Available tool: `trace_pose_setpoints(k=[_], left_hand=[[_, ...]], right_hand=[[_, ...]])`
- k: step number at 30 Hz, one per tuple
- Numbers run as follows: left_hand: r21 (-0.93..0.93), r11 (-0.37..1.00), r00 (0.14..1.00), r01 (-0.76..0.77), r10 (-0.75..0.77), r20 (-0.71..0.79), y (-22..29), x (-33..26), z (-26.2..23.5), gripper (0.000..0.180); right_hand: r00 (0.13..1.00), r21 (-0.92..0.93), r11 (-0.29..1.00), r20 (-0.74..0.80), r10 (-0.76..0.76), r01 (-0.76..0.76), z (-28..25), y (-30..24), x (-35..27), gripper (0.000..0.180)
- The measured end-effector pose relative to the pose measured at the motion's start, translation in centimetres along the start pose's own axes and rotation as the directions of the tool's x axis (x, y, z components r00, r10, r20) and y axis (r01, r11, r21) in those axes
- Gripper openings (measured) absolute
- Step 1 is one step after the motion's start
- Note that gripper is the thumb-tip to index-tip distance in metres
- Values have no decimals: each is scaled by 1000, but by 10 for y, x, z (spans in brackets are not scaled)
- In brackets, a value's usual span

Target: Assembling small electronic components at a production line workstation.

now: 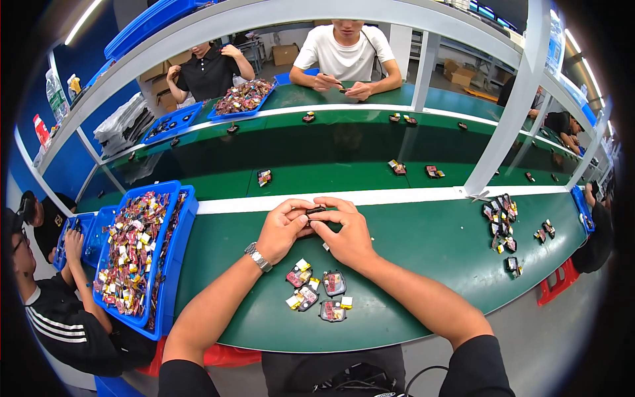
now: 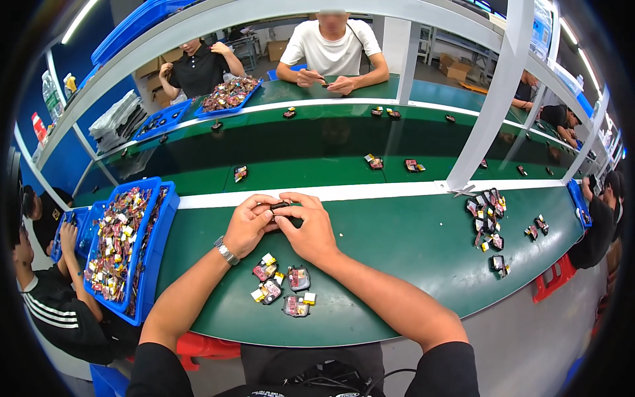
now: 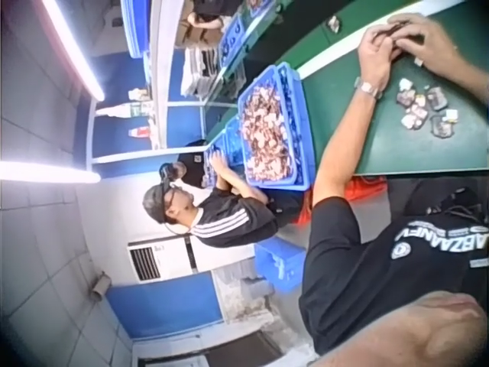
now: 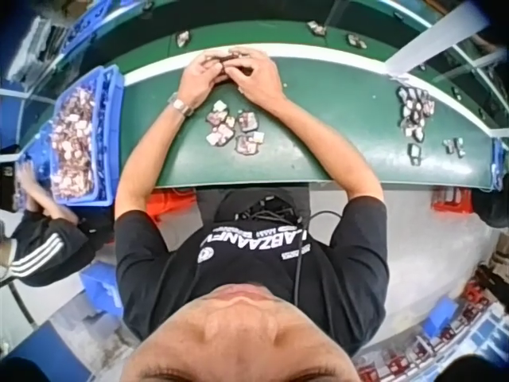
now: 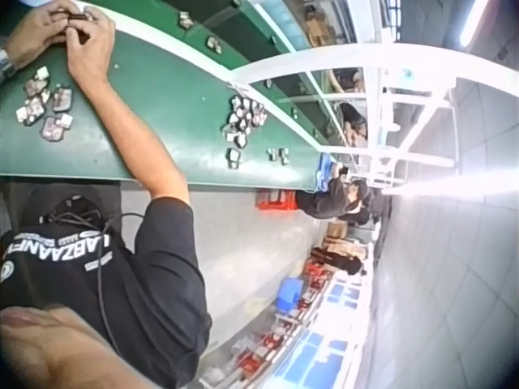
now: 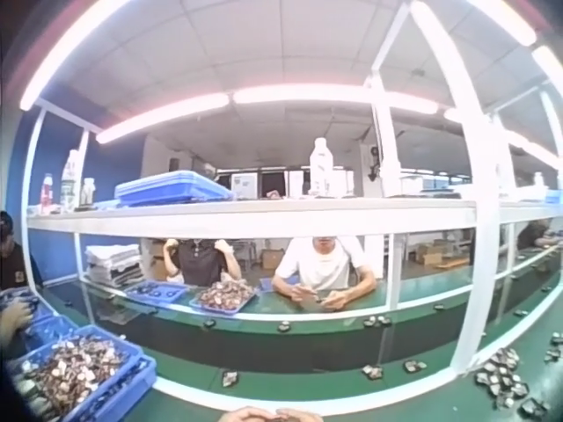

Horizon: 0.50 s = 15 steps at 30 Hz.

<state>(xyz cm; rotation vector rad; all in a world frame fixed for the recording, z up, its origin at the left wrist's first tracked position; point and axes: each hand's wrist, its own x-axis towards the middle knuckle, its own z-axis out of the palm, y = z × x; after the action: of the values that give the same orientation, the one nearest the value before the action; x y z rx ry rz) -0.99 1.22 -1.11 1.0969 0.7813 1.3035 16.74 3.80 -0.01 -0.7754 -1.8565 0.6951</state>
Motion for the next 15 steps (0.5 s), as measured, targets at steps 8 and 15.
trace_pose_setpoints(k=[8,15], left_hand=[[29,999,1000,17,-16,-25,2,0,1,26],[73,997,998,22,-18,-54,7,-2,9,23]], right_hand=[[989,66,988,68,133,-138,-1,3,1,17],[995,-54,994,35,-96,97,-4,2,2,16]])
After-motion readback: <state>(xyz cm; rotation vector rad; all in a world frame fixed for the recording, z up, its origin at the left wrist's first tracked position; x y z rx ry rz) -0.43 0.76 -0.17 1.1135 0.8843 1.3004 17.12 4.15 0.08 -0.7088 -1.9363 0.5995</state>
